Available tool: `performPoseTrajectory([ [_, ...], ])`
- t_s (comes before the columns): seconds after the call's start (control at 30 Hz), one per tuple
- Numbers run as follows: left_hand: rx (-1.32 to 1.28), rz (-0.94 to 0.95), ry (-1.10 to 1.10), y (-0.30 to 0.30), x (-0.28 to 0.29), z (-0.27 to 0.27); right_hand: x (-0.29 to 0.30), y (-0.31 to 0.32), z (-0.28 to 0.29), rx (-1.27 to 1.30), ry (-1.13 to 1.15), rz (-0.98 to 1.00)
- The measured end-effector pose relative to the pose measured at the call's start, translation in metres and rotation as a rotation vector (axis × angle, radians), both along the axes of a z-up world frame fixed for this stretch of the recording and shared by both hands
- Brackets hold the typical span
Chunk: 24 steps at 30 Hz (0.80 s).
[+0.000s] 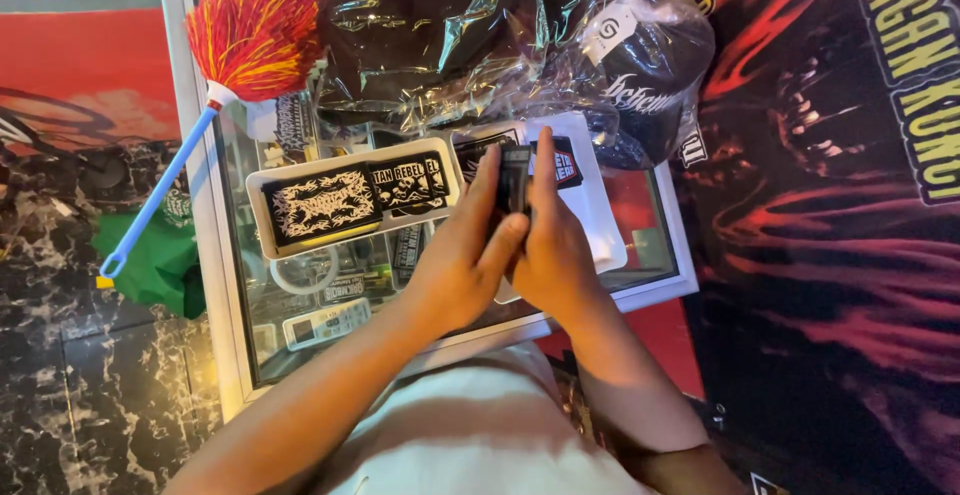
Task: Organizing and peeling stickers to place them on backing cards on a glass display counter
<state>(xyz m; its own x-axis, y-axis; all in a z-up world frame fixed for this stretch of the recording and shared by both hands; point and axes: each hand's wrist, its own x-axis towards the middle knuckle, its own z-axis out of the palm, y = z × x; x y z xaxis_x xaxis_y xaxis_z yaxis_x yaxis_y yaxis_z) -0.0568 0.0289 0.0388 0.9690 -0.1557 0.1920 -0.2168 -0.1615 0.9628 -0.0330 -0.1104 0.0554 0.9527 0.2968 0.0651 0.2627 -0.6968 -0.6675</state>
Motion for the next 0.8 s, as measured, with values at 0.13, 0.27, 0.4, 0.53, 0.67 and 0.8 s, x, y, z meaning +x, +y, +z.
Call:
performPoseTrajectory([
  [0.13,0.002,0.03,0.445,0.005,0.011,0.017,-0.011,0.008,-0.016,-0.061,-0.274,0.086],
  [0.27,-0.656,0.132,0.578,-0.002,0.031,-0.043,-0.012,0.005,-0.027,-0.082,-0.415,0.27],
  [0.4,-0.887,0.246,0.653,0.005,0.032,-0.021,-0.008,-0.006,-0.021,0.04,-0.301,0.342],
  [0.53,-0.995,0.206,0.556,-0.01,0.028,-0.028,0.007,-0.001,-0.022,-0.058,-0.445,0.31],
  [0.67,-1.229,0.205,0.521,-0.011,0.031,-0.062,0.024,-0.011,-0.033,0.021,-0.286,0.157],
  [0.8,-1.174,0.212,0.499,-0.022,0.029,-0.072,0.021,-0.008,-0.073,0.642,0.29,-0.238],
])
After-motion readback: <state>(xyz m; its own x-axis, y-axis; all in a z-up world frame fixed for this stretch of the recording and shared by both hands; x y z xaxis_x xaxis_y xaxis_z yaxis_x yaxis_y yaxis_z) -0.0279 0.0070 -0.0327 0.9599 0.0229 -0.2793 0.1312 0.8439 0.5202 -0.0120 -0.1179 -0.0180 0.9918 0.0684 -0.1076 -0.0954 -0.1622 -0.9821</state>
